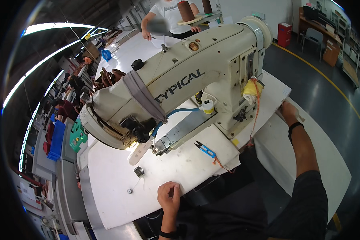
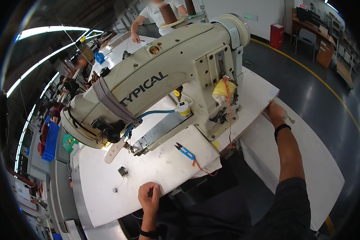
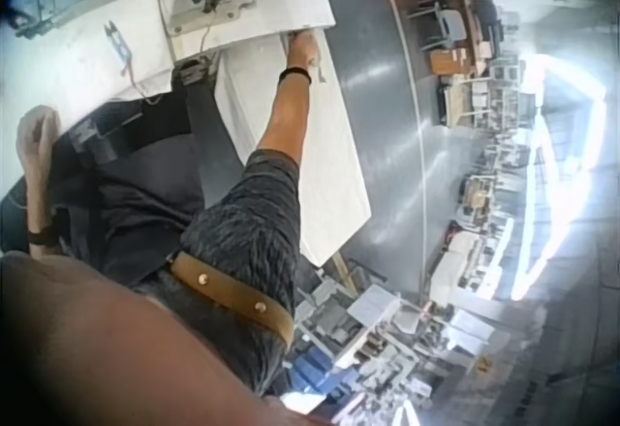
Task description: Replacing the bobbin and threading the needle of a heavy-duty industrial sewing machine.
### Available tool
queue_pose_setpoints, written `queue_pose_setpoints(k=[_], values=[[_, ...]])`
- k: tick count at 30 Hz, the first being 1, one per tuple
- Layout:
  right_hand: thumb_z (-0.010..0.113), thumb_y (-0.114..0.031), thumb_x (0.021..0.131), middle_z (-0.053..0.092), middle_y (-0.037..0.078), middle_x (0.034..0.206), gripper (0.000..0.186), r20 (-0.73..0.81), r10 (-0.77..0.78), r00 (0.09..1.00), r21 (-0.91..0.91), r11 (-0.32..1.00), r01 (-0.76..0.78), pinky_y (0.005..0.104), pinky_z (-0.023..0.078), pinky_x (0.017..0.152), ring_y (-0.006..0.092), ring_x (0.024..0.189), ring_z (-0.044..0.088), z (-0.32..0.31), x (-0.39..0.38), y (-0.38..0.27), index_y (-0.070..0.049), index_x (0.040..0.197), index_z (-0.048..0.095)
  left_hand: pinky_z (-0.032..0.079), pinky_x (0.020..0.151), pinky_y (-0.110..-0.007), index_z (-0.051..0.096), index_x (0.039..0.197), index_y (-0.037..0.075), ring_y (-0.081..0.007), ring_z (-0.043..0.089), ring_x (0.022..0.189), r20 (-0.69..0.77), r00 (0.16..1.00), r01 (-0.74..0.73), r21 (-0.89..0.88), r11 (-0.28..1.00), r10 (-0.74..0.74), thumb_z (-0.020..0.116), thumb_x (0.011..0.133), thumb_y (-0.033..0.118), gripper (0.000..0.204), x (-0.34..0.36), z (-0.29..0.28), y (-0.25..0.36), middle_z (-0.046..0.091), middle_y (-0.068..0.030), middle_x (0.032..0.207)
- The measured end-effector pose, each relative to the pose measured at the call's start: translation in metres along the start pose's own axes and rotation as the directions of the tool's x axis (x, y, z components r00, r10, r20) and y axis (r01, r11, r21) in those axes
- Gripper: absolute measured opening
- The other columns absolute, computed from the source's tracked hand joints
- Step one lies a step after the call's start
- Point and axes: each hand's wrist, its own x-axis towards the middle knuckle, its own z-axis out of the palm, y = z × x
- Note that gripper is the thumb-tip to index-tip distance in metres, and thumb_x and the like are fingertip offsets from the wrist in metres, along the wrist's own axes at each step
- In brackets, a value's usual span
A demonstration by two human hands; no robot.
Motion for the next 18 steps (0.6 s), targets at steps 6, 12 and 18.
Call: queue_pose_setpoints(k=[6,12,18], values=[[0.056,-0.025,0.1,0.074,0.015,0.112,0.025,-0.011,-0.102,0.995,-0.115,0.988,0.1,0.0434,0.059,0.087,0.0322,0.105,0.072,0.008,0.002,0.002,-0.009,0.111,0.072,0.051,0.081,-0.037,0.071,0.087,0.006,-0.0275,0.064,0.088,-0.005,1.0,-0.012,0.017,1.0,0.012,0.074,0.083,0.006,0.004,-0.002,0.0,-0.001,0.071,-0.0096,0.094],[0.056,-0.028,0.1,0.073,0.016,0.112,0.028,0.012,-0.016,1.0,-0.026,1.0,0.016,0.0447,0.059,0.087,0.0328,0.104,0.072,-0.003,-0.003,-0.005,-0.007,0.111,0.072,0.05,0.081,-0.037,0.07,0.087,0.005,-0.0275,0.064,0.088,-0.015,1.0,-0.012,0.022,1.0,0.013,0.073,0.083,0.005,0.005,-0.002,0.0,0.0,0.071,-0.0097,0.093],[0.055,-0.024,0.099,0.074,0.017,0.108,0.025,-0.047,-0.106,0.993,-0.054,0.993,0.103,0.0451,0.058,0.085,0.0338,0.101,0.072,0.019,0.014,0.01,-0.006,0.107,0.071,0.05,0.08,-0.036,0.07,0.087,0.004,-0.0275,0.064,0.087,-0.024,1.0,-0.017,0.018,1.0,0.018,0.073,0.083,0.005,0.004,-0.001,0.001,0.003,0.071,-0.0104,0.093]])
